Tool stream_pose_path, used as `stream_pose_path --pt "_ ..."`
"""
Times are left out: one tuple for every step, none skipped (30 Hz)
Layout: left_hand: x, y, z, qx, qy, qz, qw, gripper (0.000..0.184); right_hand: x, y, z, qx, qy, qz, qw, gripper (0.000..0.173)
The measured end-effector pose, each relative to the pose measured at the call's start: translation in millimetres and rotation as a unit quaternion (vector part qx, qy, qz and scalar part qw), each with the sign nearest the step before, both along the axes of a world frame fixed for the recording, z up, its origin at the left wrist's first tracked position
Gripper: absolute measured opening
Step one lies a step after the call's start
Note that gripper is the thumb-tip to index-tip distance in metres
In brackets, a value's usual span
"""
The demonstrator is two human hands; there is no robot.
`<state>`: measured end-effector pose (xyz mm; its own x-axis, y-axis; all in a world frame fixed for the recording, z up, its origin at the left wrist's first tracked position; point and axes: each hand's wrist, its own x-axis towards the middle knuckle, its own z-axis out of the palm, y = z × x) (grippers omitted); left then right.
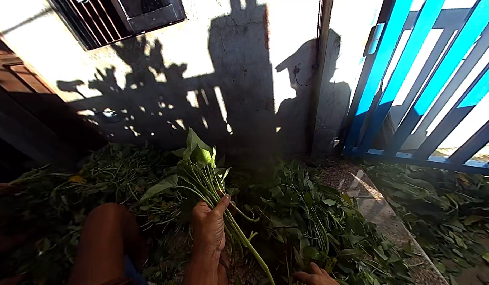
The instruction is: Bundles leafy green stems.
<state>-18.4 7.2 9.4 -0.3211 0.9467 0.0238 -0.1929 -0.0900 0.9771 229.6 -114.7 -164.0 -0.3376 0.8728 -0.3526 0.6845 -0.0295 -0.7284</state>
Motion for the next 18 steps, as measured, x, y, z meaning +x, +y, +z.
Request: stream_pose_path --pt "3 -2 -2 -0.012 -0.008 -0.011 1.0 0.018 -4 3 6 0.054 -0.01 -0.041 0.998 0.047" --pt "7 -3 -3 -0.022 -0.018 -0.025 0.999 0.017 -10 8 11 0.133 0.02 -0.096 0.986 0.04" --pt "11 -4 -5 -0.029 -0.026 -0.041 0.998 0.017 -17 15 18 0.207 0.087 -0.145 0.964 0.034" --pt "14 -6 -7 -0.036 -0.031 -0.06 0.997 0.016 -24 22 26 0.251 0.167 -0.17 0.938 0.033" --pt "16 -7 -8 -0.045 -0.033 -0.076 0.996 0.016 -31 28 35 0.273 0.231 -0.17 0.918 0.035" --pt "18 -7 -9 -0.053 -0.035 -0.089 0.994 0.017 -35 34 41 0.287 0.263 -0.149 0.909 0.04" --pt "20 -8 -10 -0.058 -0.039 -0.1 0.993 0.017 -37 39 43 0.306 0.273 -0.118 0.904 0.042" --pt "21 -7 -10 -0.061 -0.043 -0.108 0.991 0.016 -39 45 42 0.329 0.27 -0.09 0.9 0.039" --pt "22 -7 -10 -0.064 -0.045 -0.113 0.99 0.016 -41 49 40 0.357 0.254 -0.072 0.896 0.031" --pt "22 -8 -9 -0.067 -0.046 -0.113 0.99 0.016 -43 51 37 0.393 0.226 -0.07 0.888 0.022" --pt "22 -8 -9 -0.068 -0.048 -0.11 0.99 0.015 -45 51 36 0.431 0.179 -0.076 0.881 0.017" --pt "23 -8 -9 -0.066 -0.05 -0.105 0.991 0.015 -46 49 38 0.472 0.117 -0.081 0.87 0.015" --pt "25 -8 -9 -0.064 -0.05 -0.097 0.992 0.015 -46 47 42 0.512 0.042 -0.078 0.854 0.017" --pt "26 -8 -10 -0.061 -0.05 -0.089 0.993 0.014 -46 43 46 0.544 -0.034 -0.065 0.836 0.021" --pt "28 -8 -12 -0.058 -0.049 -0.083 0.994 0.014 -45 38 52 0.554 -0.091 -0.043 0.826 0.022" --pt "29 -8 -13 -0.055 -0.049 -0.08 0.994 0.013 -44 31 58 0.541 -0.128 -0.011 0.831 0.021" --pt "29 -7 -13 -0.052 -0.049 -0.076 0.995 0.012 -42 23 62 0.505 -0.152 0.03 0.849 0.018" --pt "29 -7 -13 -0.051 -0.047 -0.074 0.995 0.013 -40 16 65 0.447 -0.164 0.075 0.876 0.016"
